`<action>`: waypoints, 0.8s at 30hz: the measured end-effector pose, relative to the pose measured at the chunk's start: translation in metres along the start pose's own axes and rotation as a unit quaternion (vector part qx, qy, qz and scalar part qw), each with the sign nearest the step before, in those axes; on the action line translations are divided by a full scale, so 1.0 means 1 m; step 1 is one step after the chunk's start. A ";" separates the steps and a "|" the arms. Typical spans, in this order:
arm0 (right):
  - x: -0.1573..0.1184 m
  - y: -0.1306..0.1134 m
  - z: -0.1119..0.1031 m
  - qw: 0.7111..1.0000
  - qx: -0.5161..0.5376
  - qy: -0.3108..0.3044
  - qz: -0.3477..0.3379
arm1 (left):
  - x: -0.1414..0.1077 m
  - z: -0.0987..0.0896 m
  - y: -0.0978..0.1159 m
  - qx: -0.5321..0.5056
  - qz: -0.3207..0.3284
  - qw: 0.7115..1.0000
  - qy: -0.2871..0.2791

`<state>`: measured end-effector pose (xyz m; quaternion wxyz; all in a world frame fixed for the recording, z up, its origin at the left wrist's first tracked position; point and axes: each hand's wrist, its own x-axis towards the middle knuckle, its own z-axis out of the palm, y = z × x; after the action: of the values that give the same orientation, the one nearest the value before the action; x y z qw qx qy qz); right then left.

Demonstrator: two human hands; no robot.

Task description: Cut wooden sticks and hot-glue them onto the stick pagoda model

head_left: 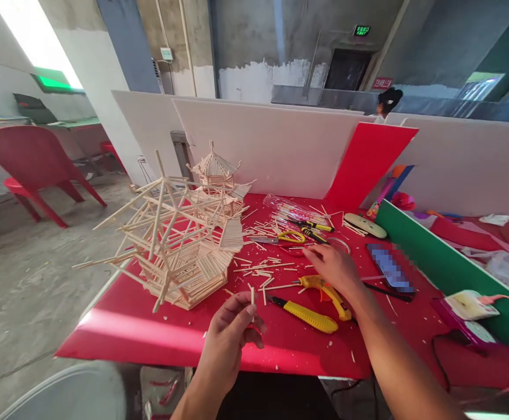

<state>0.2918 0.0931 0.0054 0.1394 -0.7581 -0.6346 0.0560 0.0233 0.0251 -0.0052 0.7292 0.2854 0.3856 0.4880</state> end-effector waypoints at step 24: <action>0.053 0.045 -0.015 0.994 0.068 0.065 -0.060 | 0.026 0.034 -0.004 0.097 0.074 0.992 0.021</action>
<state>0.3488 0.1358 0.0119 0.2348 -0.7093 -0.6634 0.0409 0.0596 0.0461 0.0025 0.6514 0.3724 0.4244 0.5067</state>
